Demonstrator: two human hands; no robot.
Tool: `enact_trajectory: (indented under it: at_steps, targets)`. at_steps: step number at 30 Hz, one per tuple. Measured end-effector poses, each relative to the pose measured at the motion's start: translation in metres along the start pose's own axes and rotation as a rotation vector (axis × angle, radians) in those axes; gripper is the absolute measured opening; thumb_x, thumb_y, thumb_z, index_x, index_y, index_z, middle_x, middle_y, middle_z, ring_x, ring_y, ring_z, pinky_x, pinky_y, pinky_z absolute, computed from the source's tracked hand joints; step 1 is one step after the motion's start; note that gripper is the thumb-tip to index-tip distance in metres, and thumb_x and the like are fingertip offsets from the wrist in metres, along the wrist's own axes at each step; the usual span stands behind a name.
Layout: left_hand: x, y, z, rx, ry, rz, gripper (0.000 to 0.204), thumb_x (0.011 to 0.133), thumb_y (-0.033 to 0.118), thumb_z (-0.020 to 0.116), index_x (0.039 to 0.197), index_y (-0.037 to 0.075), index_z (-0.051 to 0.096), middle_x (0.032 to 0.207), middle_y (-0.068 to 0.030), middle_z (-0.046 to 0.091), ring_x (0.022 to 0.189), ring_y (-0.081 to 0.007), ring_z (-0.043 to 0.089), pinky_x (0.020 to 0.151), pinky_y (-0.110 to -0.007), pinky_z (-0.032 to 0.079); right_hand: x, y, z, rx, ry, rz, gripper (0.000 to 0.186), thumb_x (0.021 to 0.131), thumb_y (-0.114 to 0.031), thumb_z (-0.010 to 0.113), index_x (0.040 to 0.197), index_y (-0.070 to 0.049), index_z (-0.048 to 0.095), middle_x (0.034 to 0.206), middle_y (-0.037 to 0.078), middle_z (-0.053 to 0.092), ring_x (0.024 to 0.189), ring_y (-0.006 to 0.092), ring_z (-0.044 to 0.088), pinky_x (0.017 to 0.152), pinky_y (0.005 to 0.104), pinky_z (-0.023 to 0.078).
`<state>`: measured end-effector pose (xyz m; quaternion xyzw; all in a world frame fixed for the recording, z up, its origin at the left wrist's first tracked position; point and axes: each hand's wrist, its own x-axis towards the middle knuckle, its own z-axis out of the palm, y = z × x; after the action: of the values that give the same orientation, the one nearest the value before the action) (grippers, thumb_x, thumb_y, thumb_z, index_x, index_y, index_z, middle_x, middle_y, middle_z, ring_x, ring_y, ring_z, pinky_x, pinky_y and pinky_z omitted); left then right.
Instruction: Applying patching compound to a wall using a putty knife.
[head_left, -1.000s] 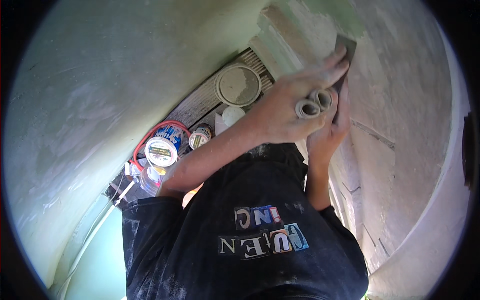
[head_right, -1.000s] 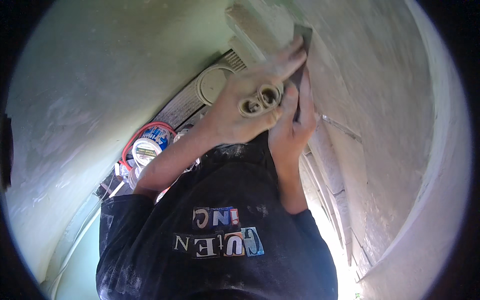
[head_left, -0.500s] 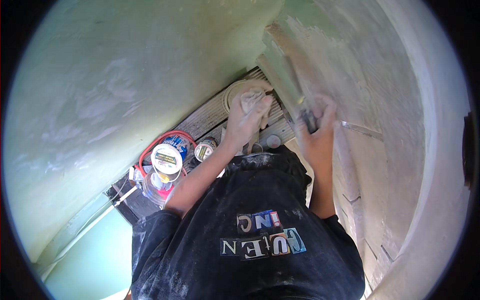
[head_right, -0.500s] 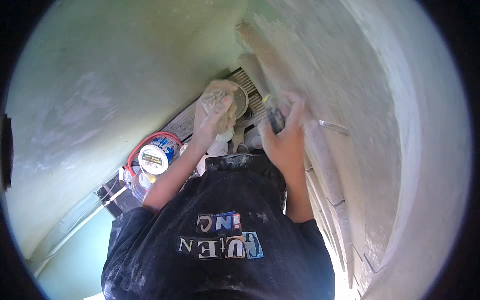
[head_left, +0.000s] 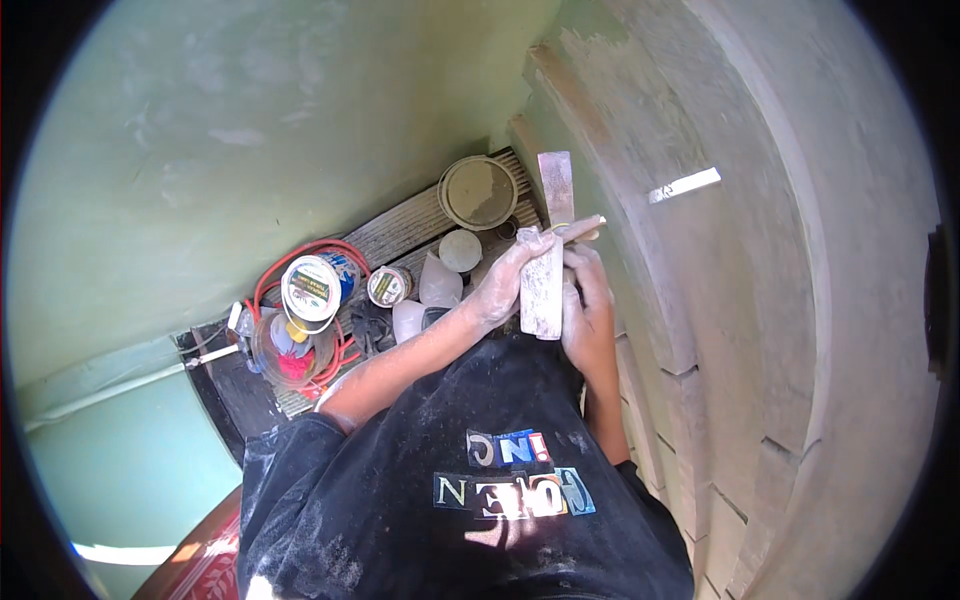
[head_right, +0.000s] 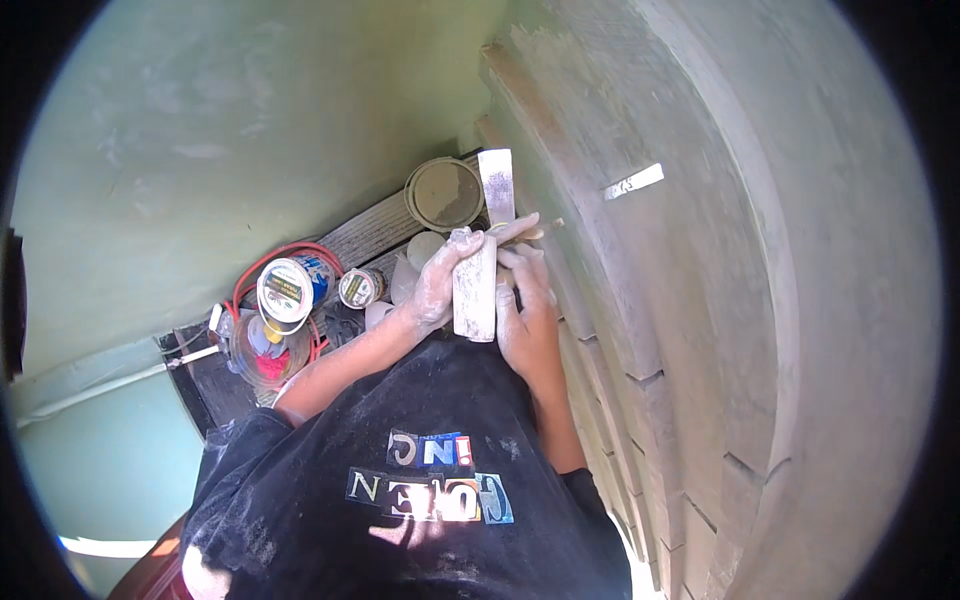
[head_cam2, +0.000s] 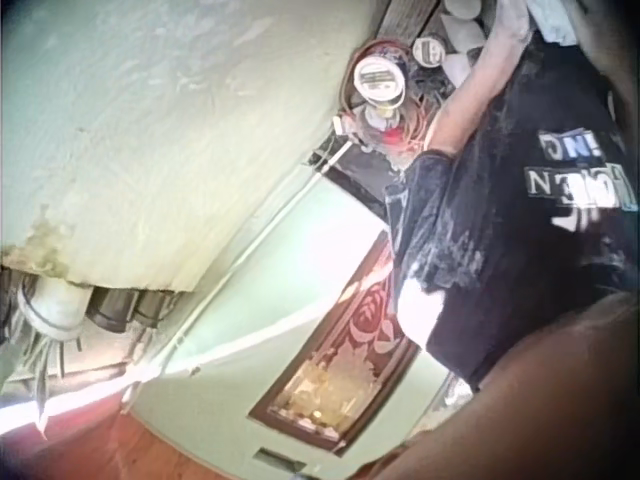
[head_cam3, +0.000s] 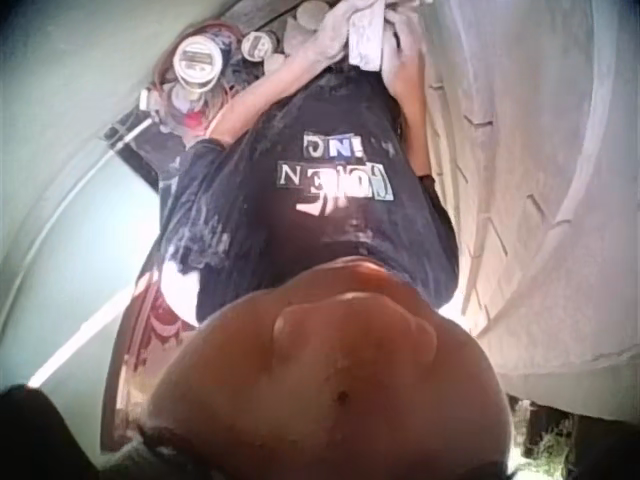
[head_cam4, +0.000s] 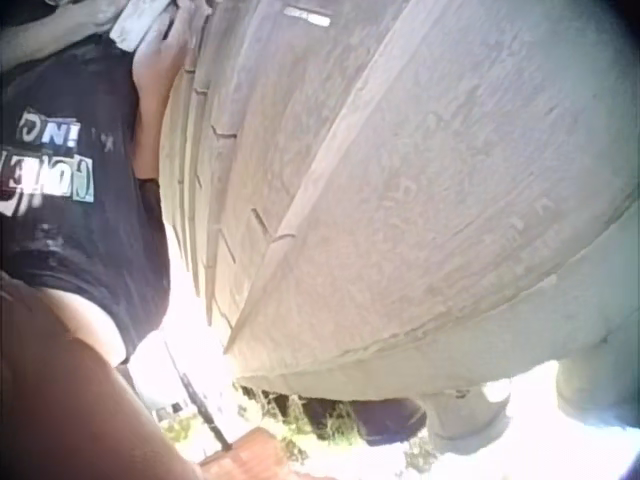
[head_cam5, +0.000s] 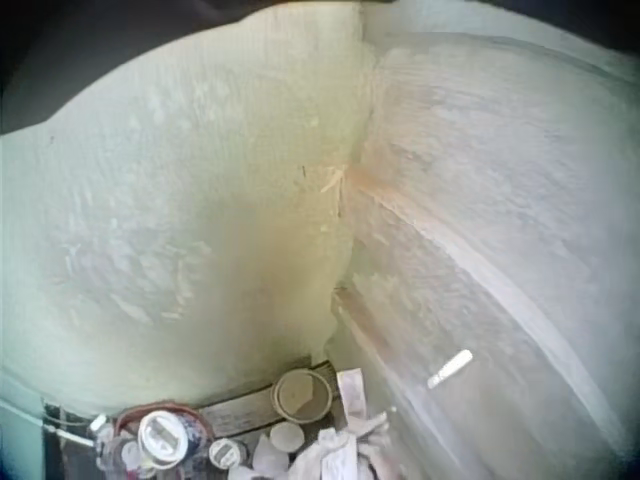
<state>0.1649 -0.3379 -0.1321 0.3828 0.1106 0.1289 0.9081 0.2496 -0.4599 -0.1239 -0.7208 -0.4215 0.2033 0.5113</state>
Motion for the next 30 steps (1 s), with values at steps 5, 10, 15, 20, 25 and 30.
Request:
enact_trajectory:
  at_steps: [5,10,15,20,25,30]
  targets:
    - [-0.021,-0.029,0.010,0.003,0.111,0.042,0.065,0.107,0.043,0.034,0.147,-0.006,0.048,0.133,-0.0167,0.060,0.113,-0.0187,0.060,0.104,-0.032,0.046,-0.045,0.007,0.002,0.391,-0.045,0.148,0.050,0.105,-0.029,0.041,0.135,0.009,0.055,0.143,0.013,0.054,0.131,0.0244,0.052,0.112,0.0356,0.036]
    - [-0.042,-0.041,0.029,0.281,0.247,0.167,0.053,0.108,0.042,0.048,0.136,-0.001,0.063,0.098,-0.0027,0.065,0.095,-0.0101,0.058,0.088,-0.028,0.048,-0.082,0.010,-0.007,0.606,-0.094,0.232,0.069,0.100,-0.047,0.052,0.143,0.007,0.050,0.147,0.016,0.052,0.134,0.0241,0.051,0.113,0.0363,0.036]
    - [-0.047,-0.060,0.037,0.314,0.262,0.125,0.053,0.107,0.045,0.052,0.137,0.003,0.063,0.098,-0.0003,0.061,0.087,-0.0060,0.053,0.080,-0.025,0.046,-0.090,-0.002,-0.026,0.342,-0.047,0.441,0.052,0.090,-0.016,0.078,0.134,0.003,0.058,0.125,0.011,0.063,0.116,0.0182,0.059,0.103,0.0330,0.044]
    - [-0.031,-0.059,0.039,0.226,0.279,0.178,0.053,0.096,0.017,0.050,0.147,0.004,0.053,0.091,-0.0035,0.061,0.066,-0.0108,0.058,0.065,-0.025,0.048,-0.069,0.023,-0.090,0.218,0.218,0.381,0.049,0.091,-0.014,0.077,0.132,0.004,0.058,0.119,0.010,0.068,0.101,0.0211,0.067,0.092,0.0346,0.052]
    - [-0.023,-0.069,0.018,0.409,0.407,0.081,0.043,0.083,-0.002,0.054,0.125,0.009,0.057,0.097,-0.0059,0.064,0.067,-0.0093,0.060,0.066,-0.027,0.053,-0.057,0.047,-0.139,-0.412,0.160,0.217,0.041,0.087,-0.008,0.077,0.124,0.000,0.061,0.112,0.016,0.067,0.101,0.0252,0.068,0.087,0.0390,0.054]
    - [-0.009,-0.084,0.006,0.712,0.431,0.249,0.054,0.074,-0.005,0.056,0.127,0.009,0.060,0.151,-0.0187,0.048,0.151,-0.0300,0.034,0.117,-0.039,0.034,-0.084,0.114,-0.136,-0.582,0.238,-0.145,0.044,0.082,-0.011,0.081,0.121,-0.002,0.062,0.110,0.016,0.068,0.100,0.0328,0.068,0.086,0.0415,0.054]
